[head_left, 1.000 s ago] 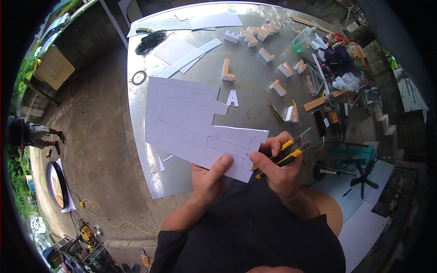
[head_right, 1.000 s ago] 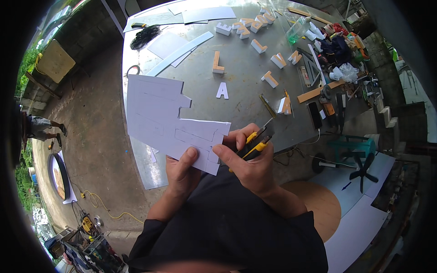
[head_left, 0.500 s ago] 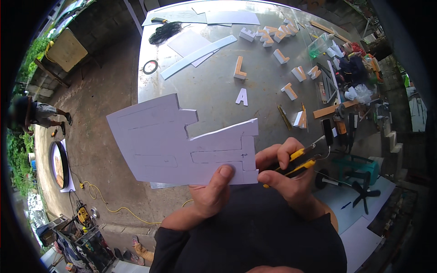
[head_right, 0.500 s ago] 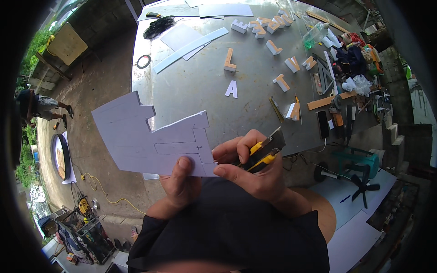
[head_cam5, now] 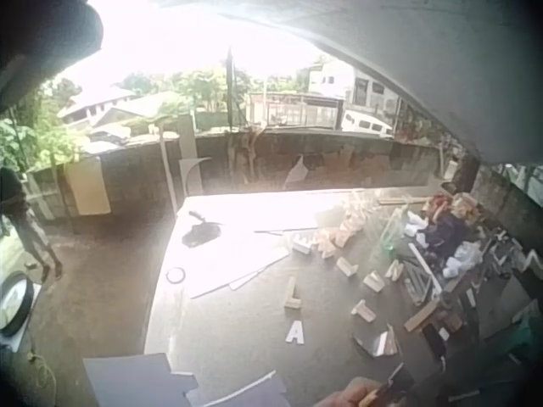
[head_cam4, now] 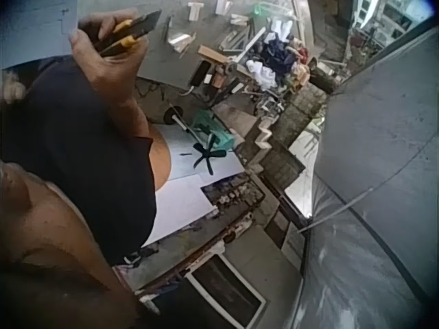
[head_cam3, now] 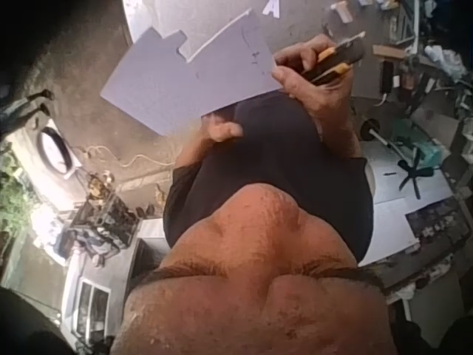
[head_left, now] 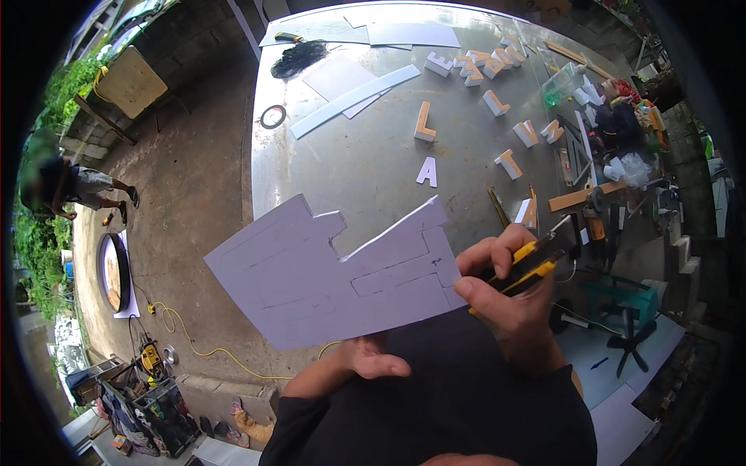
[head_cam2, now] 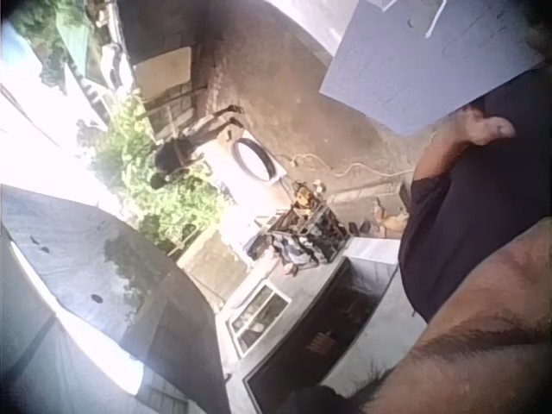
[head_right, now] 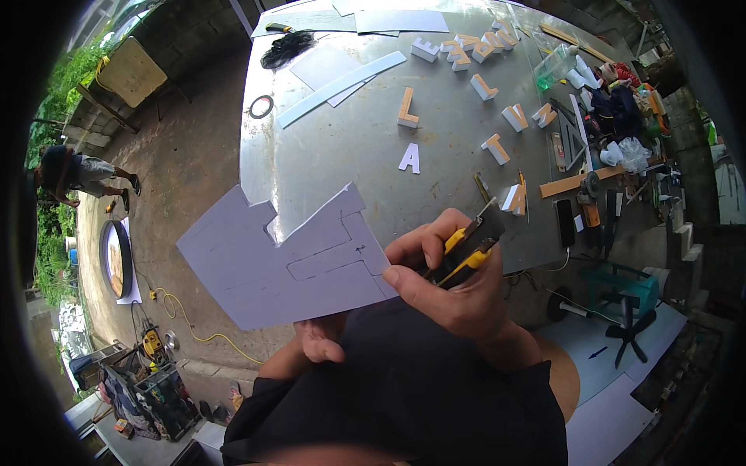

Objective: Cutting out sign letters from a foam or plastic board using a utility knife.

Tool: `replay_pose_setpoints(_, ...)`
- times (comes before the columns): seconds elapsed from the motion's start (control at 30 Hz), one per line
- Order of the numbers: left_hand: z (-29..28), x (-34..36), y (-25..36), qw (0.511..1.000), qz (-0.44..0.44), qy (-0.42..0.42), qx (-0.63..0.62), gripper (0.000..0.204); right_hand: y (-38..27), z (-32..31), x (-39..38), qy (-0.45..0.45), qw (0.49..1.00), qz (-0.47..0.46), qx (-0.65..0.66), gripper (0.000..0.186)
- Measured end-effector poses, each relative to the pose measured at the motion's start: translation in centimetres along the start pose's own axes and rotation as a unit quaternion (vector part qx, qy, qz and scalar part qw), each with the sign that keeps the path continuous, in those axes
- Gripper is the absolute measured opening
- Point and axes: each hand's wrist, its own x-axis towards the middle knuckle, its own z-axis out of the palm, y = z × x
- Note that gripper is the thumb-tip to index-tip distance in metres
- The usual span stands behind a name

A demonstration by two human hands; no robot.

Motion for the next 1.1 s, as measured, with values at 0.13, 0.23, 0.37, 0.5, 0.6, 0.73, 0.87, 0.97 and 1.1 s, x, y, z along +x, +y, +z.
replay_pose_setpoints(0.13, -3.9, -1.7, -3.0, 0.951, -0.149, -0.003, 0.271, 0.06, -0.8, -1.7, 1.7, -0.03, 0.999, -0.006, -0.013, 0.034)
replay_pose_setpoints(0.23, -8.8, -1.6, -5.3, 0.948, -0.247, 0.161, 0.121, 0.048, -1.6, -2.6, 4.2, -0.122, 0.99, 0.014, -0.076, 0.032)
replay_pose_setpoints(0.37, -9.4, 1.4, 0.9, 0.978, -0.124, 0.154, -0.068, 0.063, -2.7, -2.4, 6.4, -0.204, 0.972, 0.088, -0.071, 0.029)
replay_pose_setpoints(0.5, -8.7, 4.4, 5.6, 0.992, -0.082, -0.016, -0.094, 0.083, -3.5, -0.8, 9.7, -0.356, 0.921, 0.005, -0.157, 0.033)
replay_pose_setpoints(0.6, -6.3, 5.9, 6.7, 0.988, -0.123, -0.047, -0.078, 0.064, -3.3, 0.2, 11.2, -0.354, 0.924, 0.032, -0.144, 0.036)
replay_pose_setpoints(0.73, -4.0, 5.4, 5.3, 0.996, 0.013, 0.079, -0.039, 0.043, -3.1, 0.8, 11.9, -0.199, 0.977, -0.002, -0.079, 0.037)
replay_pose_setpoints(0.87, -1.9, 3.1, 3.9, 0.989, 0.039, 0.143, -0.015, 0.044, -1.4, 1.0, 9.1, -0.174, 0.982, -0.042, -0.067, 0.039)
replay_pose_setpoints(0.97, -0.9, 2.7, 4.4, 0.985, -0.001, 0.148, -0.089, 0.047, -0.8, 1.4, 7.3, -0.126, 0.988, -0.023, -0.082, 0.037)
replay_pose_setpoints(1.1, -2.3, 3.0, 4.4, 0.986, -0.005, 0.108, -0.124, 0.049, -1.2, 1.6, 6.5, -0.107, 0.989, -0.028, -0.097, 0.037)
